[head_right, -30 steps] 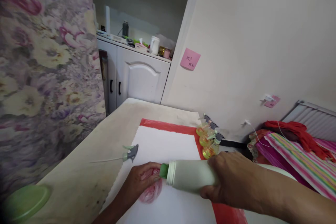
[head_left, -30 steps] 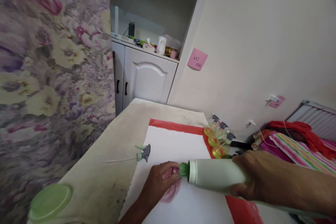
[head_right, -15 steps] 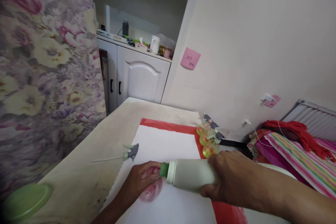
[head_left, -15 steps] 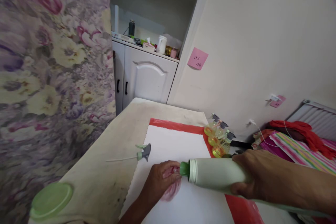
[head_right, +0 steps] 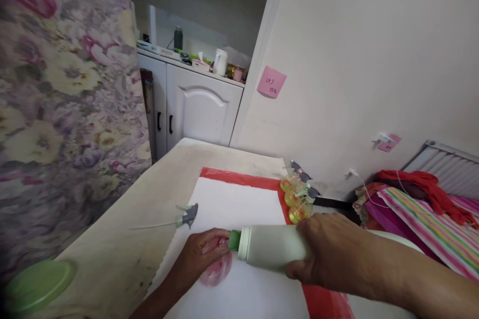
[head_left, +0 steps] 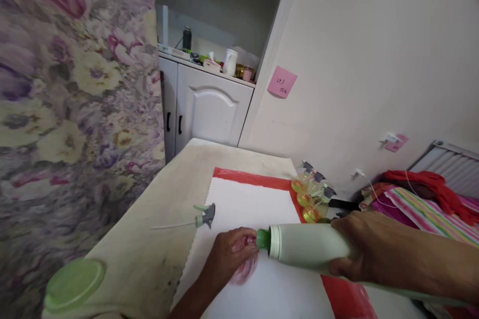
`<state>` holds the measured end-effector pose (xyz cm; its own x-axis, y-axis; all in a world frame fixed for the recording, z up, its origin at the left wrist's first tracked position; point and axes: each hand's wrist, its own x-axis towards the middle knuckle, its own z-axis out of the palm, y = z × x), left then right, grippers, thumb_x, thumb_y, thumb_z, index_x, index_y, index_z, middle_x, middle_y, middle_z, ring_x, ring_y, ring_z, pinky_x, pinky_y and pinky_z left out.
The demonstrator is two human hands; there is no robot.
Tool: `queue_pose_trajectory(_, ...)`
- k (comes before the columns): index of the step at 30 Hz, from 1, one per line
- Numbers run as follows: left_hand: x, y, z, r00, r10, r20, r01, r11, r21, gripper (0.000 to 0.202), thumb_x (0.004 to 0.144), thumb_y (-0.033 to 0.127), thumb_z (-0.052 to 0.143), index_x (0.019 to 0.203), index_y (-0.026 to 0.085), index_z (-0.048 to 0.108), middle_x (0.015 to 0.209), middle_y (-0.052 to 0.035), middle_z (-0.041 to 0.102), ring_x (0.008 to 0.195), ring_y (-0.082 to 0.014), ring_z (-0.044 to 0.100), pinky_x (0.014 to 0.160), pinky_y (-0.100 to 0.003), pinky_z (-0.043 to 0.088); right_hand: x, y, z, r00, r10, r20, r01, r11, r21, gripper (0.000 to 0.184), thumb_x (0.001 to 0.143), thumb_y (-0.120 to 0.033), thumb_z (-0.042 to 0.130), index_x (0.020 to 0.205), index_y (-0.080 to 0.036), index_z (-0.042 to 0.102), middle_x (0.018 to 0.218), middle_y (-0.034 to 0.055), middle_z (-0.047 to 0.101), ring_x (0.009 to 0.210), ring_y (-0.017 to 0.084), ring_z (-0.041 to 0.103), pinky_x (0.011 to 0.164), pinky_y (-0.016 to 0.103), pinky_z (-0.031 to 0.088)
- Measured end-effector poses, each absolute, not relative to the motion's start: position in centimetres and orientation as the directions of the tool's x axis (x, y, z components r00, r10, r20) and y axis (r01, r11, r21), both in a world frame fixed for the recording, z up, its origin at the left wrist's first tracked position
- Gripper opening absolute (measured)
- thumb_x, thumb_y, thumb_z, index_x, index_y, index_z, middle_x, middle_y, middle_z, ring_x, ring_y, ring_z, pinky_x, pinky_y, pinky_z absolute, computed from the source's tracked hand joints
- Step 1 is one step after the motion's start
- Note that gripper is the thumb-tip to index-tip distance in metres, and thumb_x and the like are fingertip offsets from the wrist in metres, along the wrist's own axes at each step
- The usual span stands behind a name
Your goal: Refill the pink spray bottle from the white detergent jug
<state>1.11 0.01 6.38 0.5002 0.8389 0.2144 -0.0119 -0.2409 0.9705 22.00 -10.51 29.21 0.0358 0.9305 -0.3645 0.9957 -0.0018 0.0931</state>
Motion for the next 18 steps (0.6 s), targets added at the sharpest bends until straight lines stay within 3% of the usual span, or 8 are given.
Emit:
queue_pose_trajectory(11,1.1,-0.1,6.3,0.504,0.836,0.218,-0.016,-0.243,0.97,0.018,0.076,0.027,0.069,0.093,0.021,0.075,0.089,-0.0021,0.078,0.086,-0.0216,0.069,0.079,-0.027,0.049,21.6,-10.4,29.5,0.049,0.926,-0.375,0.997,-0.021,0.078,0.026,0.073,-0.044,0.065,0.085,-0.022,0.072,0.077,0.0063,0.074,0.068,0.022,0.067,0.055,0.026,0.04)
queue_pose_trajectory(18,1.1,-0.1,6.3,0.504,0.838,0.209,-0.017,-0.232,0.973,0.018,0.076,0.026,0.069,0.092,0.021,0.075,0.088,-0.002,0.078,0.085,-0.0218,0.069,0.078,-0.027,0.049,23.2,-11.2,27.3,-0.019,0.971,-0.237,0.996,-0.001,-0.086,0.024,0.074,-0.038,0.069,0.086,-0.017,0.07,0.062,0.0029,0.068,0.068,0.02,0.065,0.059,0.024,0.04)
